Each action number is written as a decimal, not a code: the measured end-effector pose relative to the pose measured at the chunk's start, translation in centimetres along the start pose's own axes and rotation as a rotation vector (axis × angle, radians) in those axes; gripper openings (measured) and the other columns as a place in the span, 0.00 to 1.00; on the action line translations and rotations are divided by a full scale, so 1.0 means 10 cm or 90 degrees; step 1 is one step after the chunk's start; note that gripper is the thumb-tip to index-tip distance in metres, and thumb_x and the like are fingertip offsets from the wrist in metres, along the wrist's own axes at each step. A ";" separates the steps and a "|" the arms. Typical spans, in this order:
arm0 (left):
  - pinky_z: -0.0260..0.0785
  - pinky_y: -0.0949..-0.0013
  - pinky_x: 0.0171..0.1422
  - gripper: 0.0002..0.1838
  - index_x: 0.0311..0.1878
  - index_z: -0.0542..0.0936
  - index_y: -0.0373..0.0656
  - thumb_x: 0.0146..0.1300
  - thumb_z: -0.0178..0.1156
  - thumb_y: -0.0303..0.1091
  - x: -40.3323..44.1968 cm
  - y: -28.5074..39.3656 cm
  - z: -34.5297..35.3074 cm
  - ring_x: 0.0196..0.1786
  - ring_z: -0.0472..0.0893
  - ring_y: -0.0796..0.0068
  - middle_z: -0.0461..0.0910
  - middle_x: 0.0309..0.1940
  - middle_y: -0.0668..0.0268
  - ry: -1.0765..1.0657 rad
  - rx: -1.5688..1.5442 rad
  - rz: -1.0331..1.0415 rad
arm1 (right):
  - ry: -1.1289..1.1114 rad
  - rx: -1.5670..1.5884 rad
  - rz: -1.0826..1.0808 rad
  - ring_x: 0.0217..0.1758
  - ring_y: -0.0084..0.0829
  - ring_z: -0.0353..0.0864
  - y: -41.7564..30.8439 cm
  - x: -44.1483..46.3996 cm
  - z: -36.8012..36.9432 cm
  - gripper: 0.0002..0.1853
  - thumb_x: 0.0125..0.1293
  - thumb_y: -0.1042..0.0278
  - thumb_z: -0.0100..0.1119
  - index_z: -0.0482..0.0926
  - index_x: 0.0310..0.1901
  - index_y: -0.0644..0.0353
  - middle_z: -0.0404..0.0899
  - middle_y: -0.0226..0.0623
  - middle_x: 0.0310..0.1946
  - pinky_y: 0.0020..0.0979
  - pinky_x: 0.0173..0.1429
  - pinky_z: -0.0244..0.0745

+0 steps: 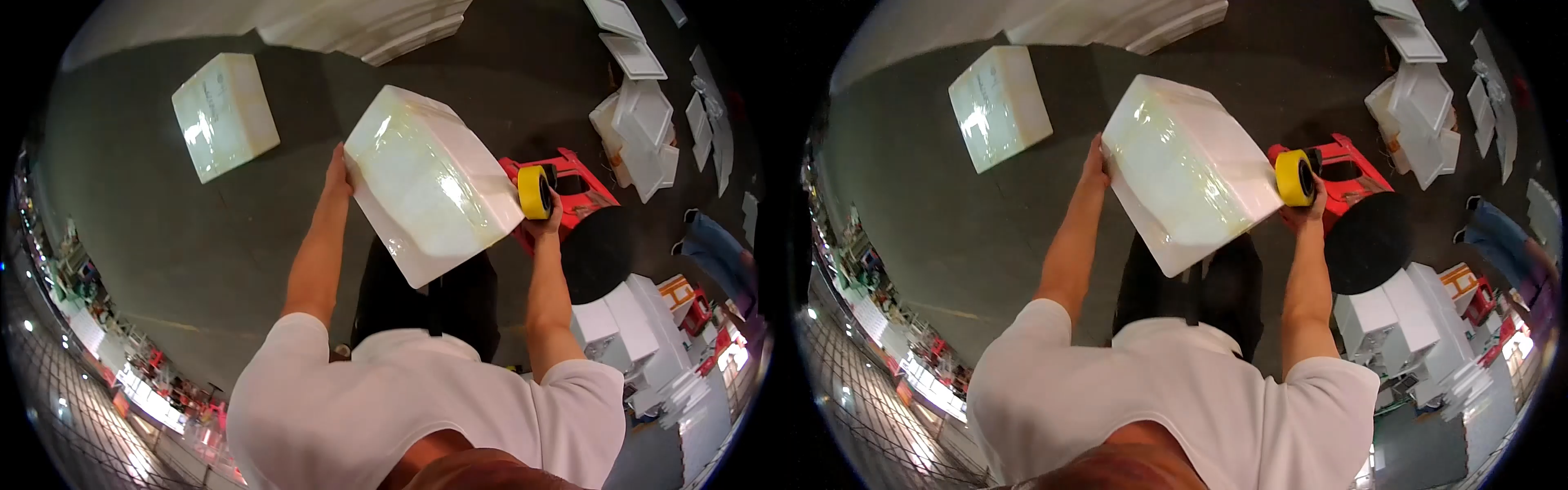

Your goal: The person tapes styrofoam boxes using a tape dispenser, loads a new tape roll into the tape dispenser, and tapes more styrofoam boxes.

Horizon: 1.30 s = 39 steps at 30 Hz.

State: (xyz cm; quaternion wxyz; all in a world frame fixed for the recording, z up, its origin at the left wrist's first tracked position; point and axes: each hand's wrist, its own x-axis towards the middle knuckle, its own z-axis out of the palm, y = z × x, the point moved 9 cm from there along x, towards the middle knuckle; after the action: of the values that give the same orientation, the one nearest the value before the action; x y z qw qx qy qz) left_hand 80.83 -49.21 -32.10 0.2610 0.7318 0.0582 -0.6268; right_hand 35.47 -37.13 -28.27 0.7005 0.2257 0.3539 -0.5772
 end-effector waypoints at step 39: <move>0.65 0.59 0.66 0.39 0.65 0.64 0.26 0.68 0.58 0.56 2.69 0.07 0.88 0.62 0.72 0.56 0.65 0.64 0.46 0.066 0.774 0.303 | 0.218 -0.044 -0.336 0.61 0.33 0.76 -0.28 2.60 -1.00 0.24 0.74 0.54 0.47 0.72 0.61 0.64 0.78 0.39 0.57 0.39 0.67 0.70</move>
State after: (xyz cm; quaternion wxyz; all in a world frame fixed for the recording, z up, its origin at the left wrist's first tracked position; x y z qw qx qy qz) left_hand 78.89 -60.35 -58.07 -0.0710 0.7710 -0.4578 -0.4370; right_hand 32.58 -47.44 -54.13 0.4639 0.1964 0.5326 -0.6801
